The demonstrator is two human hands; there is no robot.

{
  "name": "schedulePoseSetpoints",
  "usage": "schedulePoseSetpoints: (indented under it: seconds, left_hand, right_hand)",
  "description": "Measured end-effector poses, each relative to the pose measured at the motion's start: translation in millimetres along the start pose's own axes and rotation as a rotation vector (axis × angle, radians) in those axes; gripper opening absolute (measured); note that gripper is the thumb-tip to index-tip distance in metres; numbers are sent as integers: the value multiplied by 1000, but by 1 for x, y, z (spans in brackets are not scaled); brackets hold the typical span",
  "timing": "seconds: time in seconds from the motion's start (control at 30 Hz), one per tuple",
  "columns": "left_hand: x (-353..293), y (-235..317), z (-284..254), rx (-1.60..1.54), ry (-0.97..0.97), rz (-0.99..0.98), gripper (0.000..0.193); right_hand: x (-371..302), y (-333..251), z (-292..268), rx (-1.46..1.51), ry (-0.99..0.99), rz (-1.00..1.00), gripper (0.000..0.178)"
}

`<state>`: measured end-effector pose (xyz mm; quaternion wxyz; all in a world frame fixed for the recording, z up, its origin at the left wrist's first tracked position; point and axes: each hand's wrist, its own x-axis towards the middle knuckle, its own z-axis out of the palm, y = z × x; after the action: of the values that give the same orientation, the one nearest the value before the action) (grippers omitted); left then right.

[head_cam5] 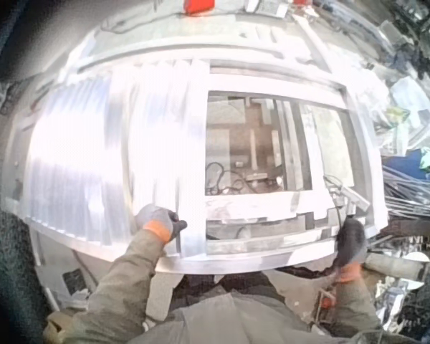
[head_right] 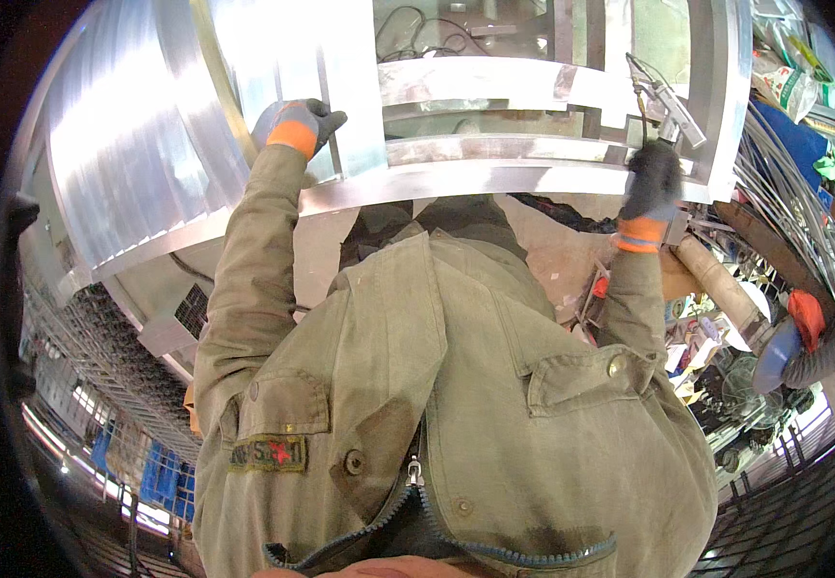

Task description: The person welds metal frame components using a handheld welding torch. They repeatedly align metal pieces, apply welds along seams, and reposition the frame to access different joints. The work continues across multiple sections of the frame.

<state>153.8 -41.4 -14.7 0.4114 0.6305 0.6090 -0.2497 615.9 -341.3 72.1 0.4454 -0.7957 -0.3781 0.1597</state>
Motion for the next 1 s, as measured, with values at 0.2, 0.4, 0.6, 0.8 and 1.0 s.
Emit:
schedulePoseSetpoints:
  seconds: [0.2, 0.4, 0.6, 0.8, 1.0]
  left_hand:
    - [-7, 7, -1, 118, 105, -17, 51]
    - [-5, 10, -1, 139, 73, -78, 52]
    - [-2, 6, 4, 125, 125, -44, 57]
    - [-16, 24, 0, 182, 87, -125, 46]
    - [-15, 27, -5, 124, 38, -161, 40]
  right_hand:
    - [27, 103, -103, -373, -7, 356, 66]
    - [74, 155, -79, -99, -90, 367, 66]
    - [100, 173, -64, 181, -235, 613, 47]
    - [107, 152, -64, 394, -262, 495, 37]
    - [83, 62, -84, 180, -331, 54, 32]
